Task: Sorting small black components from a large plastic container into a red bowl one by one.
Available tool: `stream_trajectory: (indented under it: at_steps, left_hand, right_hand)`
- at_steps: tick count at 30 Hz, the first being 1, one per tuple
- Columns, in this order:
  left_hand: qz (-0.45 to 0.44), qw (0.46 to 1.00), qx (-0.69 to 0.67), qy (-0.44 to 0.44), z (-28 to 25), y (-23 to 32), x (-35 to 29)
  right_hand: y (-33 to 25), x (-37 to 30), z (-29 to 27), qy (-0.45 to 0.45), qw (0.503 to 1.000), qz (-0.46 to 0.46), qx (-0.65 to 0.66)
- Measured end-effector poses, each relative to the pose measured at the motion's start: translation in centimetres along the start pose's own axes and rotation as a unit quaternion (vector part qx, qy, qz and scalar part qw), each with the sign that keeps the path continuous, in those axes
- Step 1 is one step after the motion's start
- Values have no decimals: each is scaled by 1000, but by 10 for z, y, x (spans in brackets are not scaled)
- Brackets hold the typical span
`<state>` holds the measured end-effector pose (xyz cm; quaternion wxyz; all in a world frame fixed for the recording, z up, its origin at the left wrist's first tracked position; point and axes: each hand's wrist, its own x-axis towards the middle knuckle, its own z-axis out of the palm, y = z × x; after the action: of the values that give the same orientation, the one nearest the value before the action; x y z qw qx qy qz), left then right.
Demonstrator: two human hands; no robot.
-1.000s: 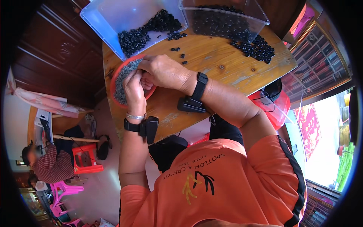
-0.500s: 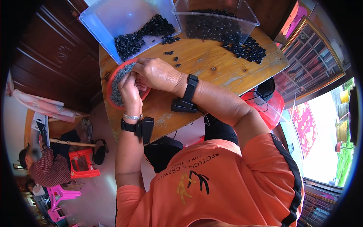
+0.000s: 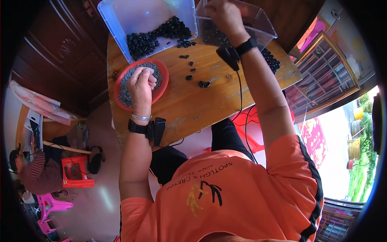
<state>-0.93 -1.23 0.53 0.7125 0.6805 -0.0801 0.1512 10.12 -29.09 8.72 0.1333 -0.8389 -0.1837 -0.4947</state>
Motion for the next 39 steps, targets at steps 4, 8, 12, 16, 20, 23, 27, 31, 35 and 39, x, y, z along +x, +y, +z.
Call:
stream_trajectory:
  at_steps: [4,8,12,16,20,23,27,31,35,39]
  left_hand:
    - [-6,1000,3,-4,-5,-5,0]
    - [8,1000,0,-21,-3,-9,2]
    - [-4,1000,14,-23,-3,-8,2]
    - [4,1000,22,-18,-4,-9,2]
    - [4,999,29,-29,-5,-11,4]
    - [-8,999,26,-35,-6,-12,6]
    - [-1,999,28,-30,-4,-12,5]
    - [-30,998,44,-29,-7,-12,5]
    - [-73,994,51,-60,-4,-13,5]
    - [-125,990,-10,-70,-5,-16,8]
  right_hand:
    - [-32,-34,41,-232,972,0,26]
    - [-34,-58,88,-355,933,34,-38]
    - [-28,-66,107,-357,931,-15,-81]
    - [-33,-59,111,-389,915,-6,-105]
    - [-25,-53,112,-433,897,63,-56]
    - [-22,-51,106,-474,880,-13,-18]
    - [-34,-59,95,-406,912,-27,57]
    - [-76,-56,76,-365,780,217,459]
    - [-130,-62,57,-289,613,286,678]
    - [-146,-79,60,-256,578,274,724]
